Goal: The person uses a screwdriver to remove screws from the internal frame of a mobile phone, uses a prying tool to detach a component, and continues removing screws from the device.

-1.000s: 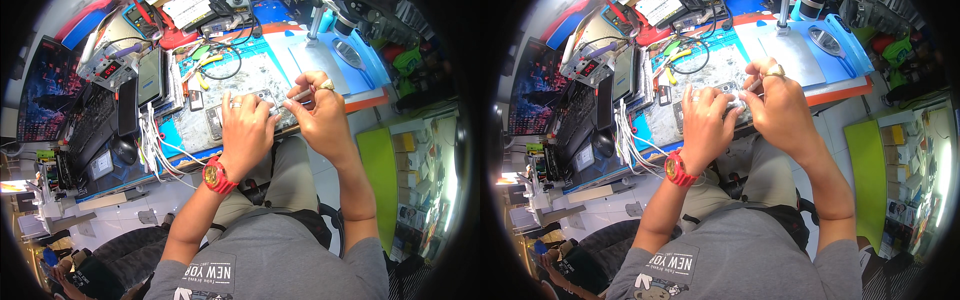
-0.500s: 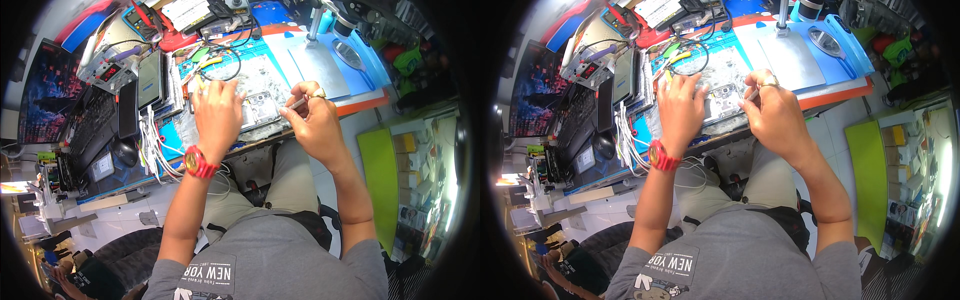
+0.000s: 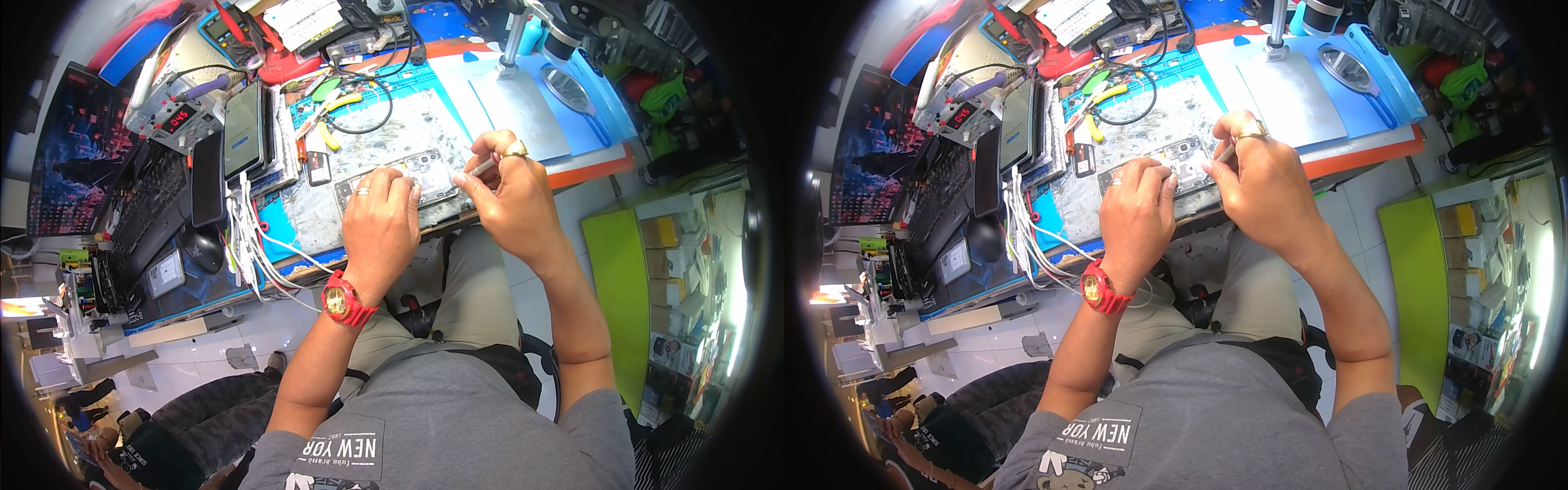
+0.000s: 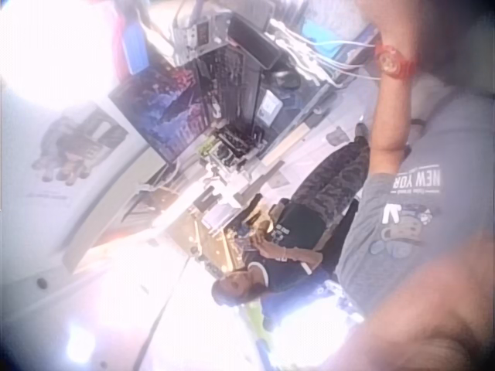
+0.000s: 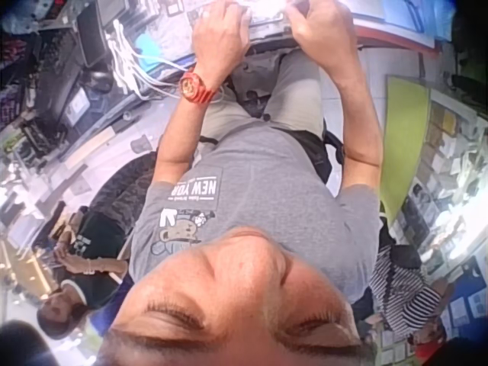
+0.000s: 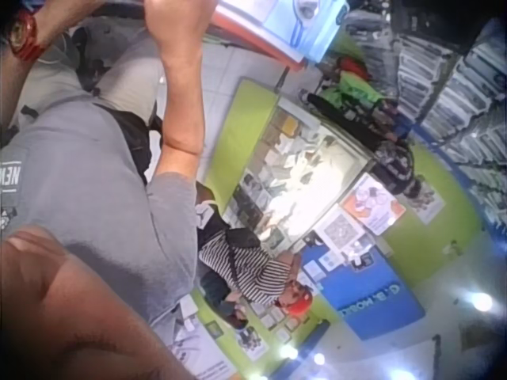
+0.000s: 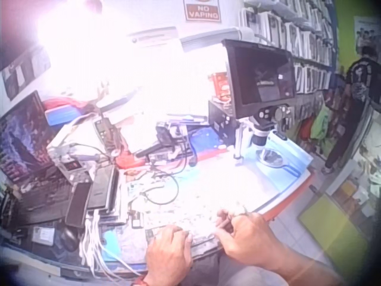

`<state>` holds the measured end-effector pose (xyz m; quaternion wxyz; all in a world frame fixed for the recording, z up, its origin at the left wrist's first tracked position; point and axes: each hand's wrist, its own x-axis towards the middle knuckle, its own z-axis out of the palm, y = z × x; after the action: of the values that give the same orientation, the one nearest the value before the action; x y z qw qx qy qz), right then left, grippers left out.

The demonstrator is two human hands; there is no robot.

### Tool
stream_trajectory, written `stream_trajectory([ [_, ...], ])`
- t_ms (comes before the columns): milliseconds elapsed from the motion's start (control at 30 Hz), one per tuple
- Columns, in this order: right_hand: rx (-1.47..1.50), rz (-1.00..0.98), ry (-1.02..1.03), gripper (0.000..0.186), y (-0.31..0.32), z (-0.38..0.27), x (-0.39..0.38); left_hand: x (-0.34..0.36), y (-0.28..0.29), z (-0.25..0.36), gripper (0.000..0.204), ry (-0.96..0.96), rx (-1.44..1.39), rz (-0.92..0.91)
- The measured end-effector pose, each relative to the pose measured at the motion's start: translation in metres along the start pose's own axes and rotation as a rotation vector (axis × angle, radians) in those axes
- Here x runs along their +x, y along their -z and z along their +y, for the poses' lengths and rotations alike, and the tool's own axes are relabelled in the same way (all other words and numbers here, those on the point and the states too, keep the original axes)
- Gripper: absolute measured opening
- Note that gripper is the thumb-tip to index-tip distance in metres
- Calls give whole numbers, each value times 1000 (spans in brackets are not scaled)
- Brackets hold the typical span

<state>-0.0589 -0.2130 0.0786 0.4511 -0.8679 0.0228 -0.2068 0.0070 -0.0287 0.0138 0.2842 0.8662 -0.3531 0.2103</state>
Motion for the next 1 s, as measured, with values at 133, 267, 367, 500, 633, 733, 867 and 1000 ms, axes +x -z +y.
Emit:
stream_trajectory([
  [133,-4,15,28,28,-1,2,0,-1,-1,0,10,-8,3,17],
  [267,14,4,28,29,0,1,-1,-2,-1,0,11,-14,18,15],
  [367,11,-4,17,29,1,-1,-1,-3,-1,0,11,-10,23,12],
  [500,-9,8,38,29,0,2,-1,-4,-2,1,11,6,8,7],
  [633,-16,-1,28,29,0,1,-1,-4,-2,0,12,-11,17,12],
  [733,-74,-18,18,24,1,-5,1,-4,-2,0,12,-13,21,12],
  [867,-228,-6,208,24,-3,2,4,-5,-4,1,12,10,9,-3],
  [1000,-183,-93,296,23,-2,-1,5,-5,-4,1,12,18,-10,-18],
])
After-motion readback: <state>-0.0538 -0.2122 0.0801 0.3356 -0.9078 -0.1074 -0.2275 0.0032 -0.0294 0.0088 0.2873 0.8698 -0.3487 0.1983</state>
